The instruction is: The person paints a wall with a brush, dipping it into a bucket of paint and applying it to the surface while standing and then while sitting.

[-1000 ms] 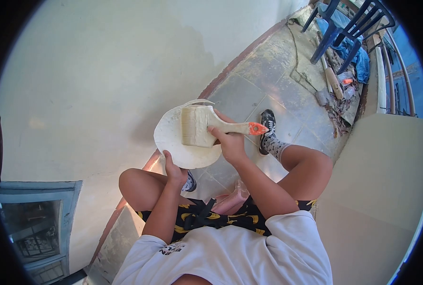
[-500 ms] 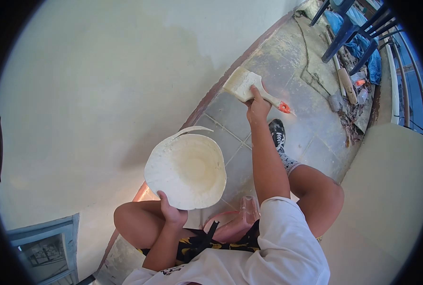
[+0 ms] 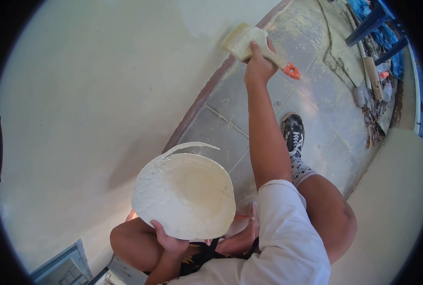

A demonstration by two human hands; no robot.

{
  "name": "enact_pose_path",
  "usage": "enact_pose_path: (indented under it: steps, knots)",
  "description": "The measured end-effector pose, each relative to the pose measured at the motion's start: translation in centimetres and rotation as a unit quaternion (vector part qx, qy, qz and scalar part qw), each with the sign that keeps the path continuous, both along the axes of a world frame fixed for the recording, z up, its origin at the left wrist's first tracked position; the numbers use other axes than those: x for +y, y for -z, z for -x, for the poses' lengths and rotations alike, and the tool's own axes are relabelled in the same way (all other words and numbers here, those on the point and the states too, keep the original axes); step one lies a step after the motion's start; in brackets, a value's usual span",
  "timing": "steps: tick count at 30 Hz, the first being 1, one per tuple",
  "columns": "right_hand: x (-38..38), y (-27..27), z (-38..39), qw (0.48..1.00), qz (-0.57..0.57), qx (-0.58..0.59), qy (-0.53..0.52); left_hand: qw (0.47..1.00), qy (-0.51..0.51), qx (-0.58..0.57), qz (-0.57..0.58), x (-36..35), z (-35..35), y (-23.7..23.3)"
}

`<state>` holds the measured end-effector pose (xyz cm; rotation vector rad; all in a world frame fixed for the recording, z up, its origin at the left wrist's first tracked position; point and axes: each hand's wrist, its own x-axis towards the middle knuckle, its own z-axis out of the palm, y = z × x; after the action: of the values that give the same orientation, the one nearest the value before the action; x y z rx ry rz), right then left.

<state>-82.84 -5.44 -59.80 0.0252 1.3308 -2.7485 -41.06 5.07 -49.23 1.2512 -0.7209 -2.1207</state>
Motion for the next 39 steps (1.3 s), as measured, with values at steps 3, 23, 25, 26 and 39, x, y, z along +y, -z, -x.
enact_pose_path:
  steps: [3,23,25,26,39]
  knots:
    - [-1.5,6.0,-0.2,0.997,-0.065,-0.033,0.018,1.000,-0.005,-0.022,0.009,0.1,0.0,0.0]
    - [-1.1,-13.1,-0.5,0.991,0.129,0.033,-0.015,0.999,-0.005,-0.029,0.029,0.0,0.6,0.2]
    - [-0.1,-12.7,-0.6,0.983,0.168,0.074,-0.005,0.999,0.013,-0.009,0.032,-0.1,0.6,0.1]
    - [0.3,-10.7,-0.8,0.982,0.171,0.076,-0.006,0.999,0.012,-0.007,0.035,0.0,0.5,0.1]
    - [-0.8,-18.0,-0.9,0.970,0.224,0.069,-0.072,0.998,-0.016,-0.008,0.052,-0.4,-0.5,0.5]
